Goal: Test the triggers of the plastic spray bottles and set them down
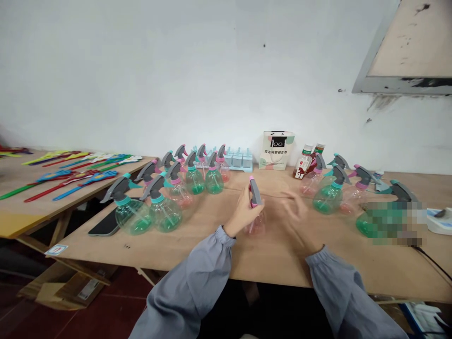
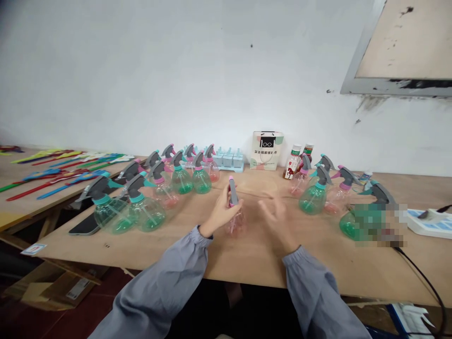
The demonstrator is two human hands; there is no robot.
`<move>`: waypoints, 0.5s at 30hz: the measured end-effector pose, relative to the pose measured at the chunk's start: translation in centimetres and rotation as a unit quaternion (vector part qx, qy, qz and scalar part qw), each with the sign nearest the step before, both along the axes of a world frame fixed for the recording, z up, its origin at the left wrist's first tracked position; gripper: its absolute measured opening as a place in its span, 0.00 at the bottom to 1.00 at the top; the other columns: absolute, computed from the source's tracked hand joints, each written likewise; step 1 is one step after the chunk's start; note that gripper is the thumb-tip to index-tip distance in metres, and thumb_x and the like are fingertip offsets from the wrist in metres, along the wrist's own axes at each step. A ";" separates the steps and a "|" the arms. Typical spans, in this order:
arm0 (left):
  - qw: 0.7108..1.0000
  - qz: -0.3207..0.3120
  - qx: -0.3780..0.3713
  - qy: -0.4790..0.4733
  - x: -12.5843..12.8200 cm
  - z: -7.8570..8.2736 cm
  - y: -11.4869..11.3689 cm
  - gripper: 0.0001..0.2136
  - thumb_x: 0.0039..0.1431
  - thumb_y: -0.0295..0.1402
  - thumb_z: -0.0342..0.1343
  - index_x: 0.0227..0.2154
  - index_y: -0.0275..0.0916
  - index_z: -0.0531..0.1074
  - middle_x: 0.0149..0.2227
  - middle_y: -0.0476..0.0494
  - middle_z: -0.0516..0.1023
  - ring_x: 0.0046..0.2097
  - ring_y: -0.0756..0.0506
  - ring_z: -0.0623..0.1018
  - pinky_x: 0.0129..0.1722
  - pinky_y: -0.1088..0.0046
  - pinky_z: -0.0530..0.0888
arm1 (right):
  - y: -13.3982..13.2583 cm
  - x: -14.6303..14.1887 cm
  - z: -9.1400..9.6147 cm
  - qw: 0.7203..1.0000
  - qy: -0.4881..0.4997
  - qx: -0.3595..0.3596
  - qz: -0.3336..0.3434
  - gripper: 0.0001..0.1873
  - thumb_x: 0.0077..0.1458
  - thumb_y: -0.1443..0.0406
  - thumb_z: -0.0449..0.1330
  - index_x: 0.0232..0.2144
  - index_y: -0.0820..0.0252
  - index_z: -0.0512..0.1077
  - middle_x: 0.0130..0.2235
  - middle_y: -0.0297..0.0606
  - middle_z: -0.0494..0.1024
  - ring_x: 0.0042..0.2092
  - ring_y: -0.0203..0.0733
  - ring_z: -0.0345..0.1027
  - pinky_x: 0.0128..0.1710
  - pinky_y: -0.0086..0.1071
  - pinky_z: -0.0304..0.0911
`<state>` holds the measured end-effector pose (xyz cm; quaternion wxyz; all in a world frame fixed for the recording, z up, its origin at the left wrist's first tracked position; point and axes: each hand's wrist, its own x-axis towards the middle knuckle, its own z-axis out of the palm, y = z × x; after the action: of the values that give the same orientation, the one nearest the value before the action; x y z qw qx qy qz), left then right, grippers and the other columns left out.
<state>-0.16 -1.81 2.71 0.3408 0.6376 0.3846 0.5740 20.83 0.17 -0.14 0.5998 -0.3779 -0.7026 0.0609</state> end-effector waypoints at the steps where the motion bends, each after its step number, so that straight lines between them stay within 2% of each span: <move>1: 1.000 0.008 -0.005 0.010 -0.3 0.0 0.1 0.32 0.51 0.31 0.64 0.61 0.43 0.66 0.57 0.36 0.74 0.50 0.41 0.76 0.56 0.58 0.72 | 0.2 1.4 0.6 0.997 0.042 0.026 -0.060 0.18 0.64 0.51 0.57 0.49 0.53 0.72 0.48 0.44 0.79 0.50 0.52 0.74 0.54 0.53 0.70; 4: 1.000 -0.013 0.011 0.000 -1.5 0.4 0.7 0.28 0.47 0.27 0.60 0.55 0.41 0.72 0.56 0.36 0.76 0.52 0.41 0.78 0.56 0.59 0.72 | 1.3 6.3 2.0 0.952 0.145 0.101 -0.252 0.20 0.64 0.52 0.56 0.52 0.54 0.67 0.55 0.50 0.73 0.58 0.57 0.68 0.59 0.61 0.63; 7: 0.995 -0.091 0.043 -0.024 -2.7 0.9 1.3 0.28 0.44 0.25 0.57 0.52 0.42 0.75 0.52 0.40 0.80 0.56 0.40 0.77 0.60 0.59 0.70 | 3.2 10.7 2.1 0.915 0.134 0.072 -0.374 0.26 0.58 0.53 0.61 0.54 0.56 0.63 0.59 0.56 0.68 0.64 0.62 0.60 0.64 0.66 0.55; 9: 0.990 -0.126 0.040 -0.040 -3.4 1.1 1.6 0.27 0.43 0.27 0.56 0.50 0.43 0.76 0.48 0.42 0.82 0.55 0.39 0.79 0.59 0.59 0.71 | 4.8 12.8 1.6 0.911 0.137 0.027 -0.388 0.29 0.54 0.53 0.62 0.54 0.59 0.62 0.59 0.59 0.67 0.63 0.63 0.61 0.65 0.64 0.54; 11: 0.989 -0.129 0.014 -0.071 -4.0 1.1 1.7 0.24 0.44 0.29 0.56 0.48 0.42 0.77 0.46 0.42 0.83 0.54 0.38 0.80 0.54 0.60 0.74 | 6.3 14.1 0.8 0.917 0.149 -0.014 -0.369 0.32 0.52 0.52 0.63 0.54 0.60 0.61 0.58 0.60 0.68 0.61 0.60 0.64 0.64 0.57 0.58; 13: 0.987 -0.119 -0.020 -0.110 -4.3 1.1 1.6 0.21 0.46 0.32 0.57 0.46 0.41 0.77 0.46 0.41 0.83 0.54 0.37 0.80 0.48 0.63 0.75 | 7.4 14.6 0.0 0.925 0.158 -0.042 -0.342 0.35 0.50 0.50 0.64 0.54 0.61 0.60 0.57 0.59 0.70 0.58 0.58 0.68 0.61 0.55 0.63; 15: 0.981 -0.117 -0.051 -0.145 -4.6 1.0 1.4 0.20 0.47 0.35 0.58 0.46 0.40 0.77 0.46 0.39 0.84 0.54 0.36 0.80 0.42 0.67 0.75 | 8.0 14.5 -0.7 0.933 0.148 -0.054 -0.323 0.38 0.47 0.48 0.65 0.54 0.61 0.60 0.55 0.57 0.72 0.55 0.58 0.70 0.57 0.56 0.66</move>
<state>-4.75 -0.37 3.75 0.4899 0.5695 0.2829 0.5964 35.33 8.13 -0.85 0.6627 -0.6033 -0.4415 -0.0432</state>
